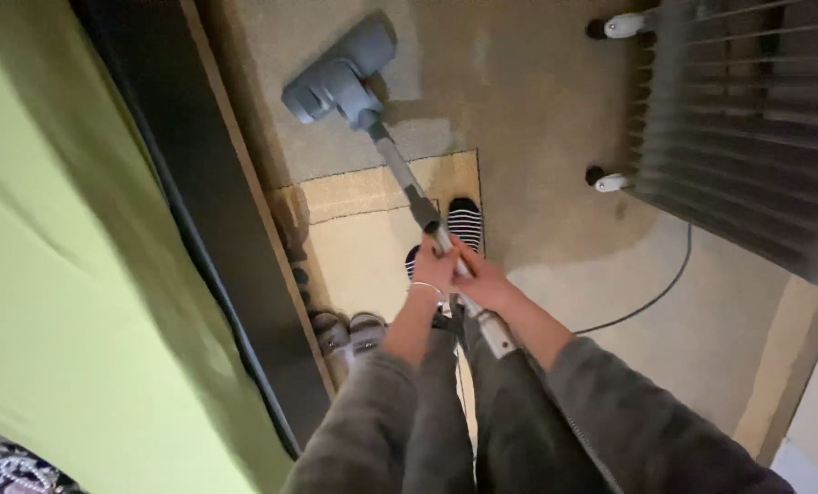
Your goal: Vacuuming a rug and floor area using a canister vacuum and switching between the floor head and crevice tool.
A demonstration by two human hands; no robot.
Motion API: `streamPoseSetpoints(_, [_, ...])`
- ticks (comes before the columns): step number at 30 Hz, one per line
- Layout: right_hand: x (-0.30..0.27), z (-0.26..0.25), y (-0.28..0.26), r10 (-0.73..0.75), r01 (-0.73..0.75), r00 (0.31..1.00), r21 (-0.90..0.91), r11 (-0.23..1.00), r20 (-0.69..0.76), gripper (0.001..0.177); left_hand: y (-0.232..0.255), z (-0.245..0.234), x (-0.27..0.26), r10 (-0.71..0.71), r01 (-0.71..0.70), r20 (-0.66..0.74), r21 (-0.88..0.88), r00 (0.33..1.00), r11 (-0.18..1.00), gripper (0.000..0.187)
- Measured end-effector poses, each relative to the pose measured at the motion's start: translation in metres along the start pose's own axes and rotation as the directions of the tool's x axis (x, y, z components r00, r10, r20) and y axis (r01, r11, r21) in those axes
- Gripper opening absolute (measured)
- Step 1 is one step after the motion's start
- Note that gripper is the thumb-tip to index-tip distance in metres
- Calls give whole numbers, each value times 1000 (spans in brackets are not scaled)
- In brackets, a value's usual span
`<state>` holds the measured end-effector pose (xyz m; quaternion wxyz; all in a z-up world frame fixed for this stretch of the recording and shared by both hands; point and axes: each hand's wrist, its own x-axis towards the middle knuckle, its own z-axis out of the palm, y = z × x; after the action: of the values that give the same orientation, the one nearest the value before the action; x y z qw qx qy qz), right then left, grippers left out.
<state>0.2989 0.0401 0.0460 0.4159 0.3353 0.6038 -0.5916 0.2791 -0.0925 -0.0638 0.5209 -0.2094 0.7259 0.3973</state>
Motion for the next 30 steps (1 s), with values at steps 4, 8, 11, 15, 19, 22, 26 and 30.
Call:
streamPoseSetpoints(4, [-1, 5, -23, -94, 94, 994, 13, 995, -51, 102, 12, -33, 7, -12, 35, 77, -312, 997, 949, 107])
streamPoseSetpoints(8, [18, 3, -3, -145, 151, 987, 85, 985, -72, 104, 8, -22, 17, -84, 88, 33, -156, 996, 984, 115])
streamPoseSetpoints(11, [-4, -4, -5, -188, 189, 982, 176, 966, -23, 103, 46, -16, -24, -83, 91, 49, -187, 995, 978, 112])
streamPoseSetpoints(15, [-28, -2, 43, -39, 43, 999, 198, 979, -24, 100, 46, -4, -77, -71, 126, 181, -318, 981, 940, 90])
streamPoseSetpoints(19, [-49, -13, 62, 63, -55, 997, 153, 987, -48, 100, -16, 49, -59, 47, -39, 97, -88, 994, 995, 68])
streamPoseSetpoints(22, [-31, -26, 54, 59, -56, 998, 105, 993, -25, 99, -9, 41, -35, -11, 18, 147, -50, 989, 999, 74])
streamPoseSetpoints(26, [-8, -34, 12, 19, -16, 999, 77, 997, -50, 95, 68, 2, -42, -89, 105, 164, -93, 982, 990, 76])
streamPoseSetpoints(30, [30, -38, -24, -108, 116, 993, 219, 969, -47, 95, 71, -12, 32, -76, 85, 65, -151, 995, 985, 90])
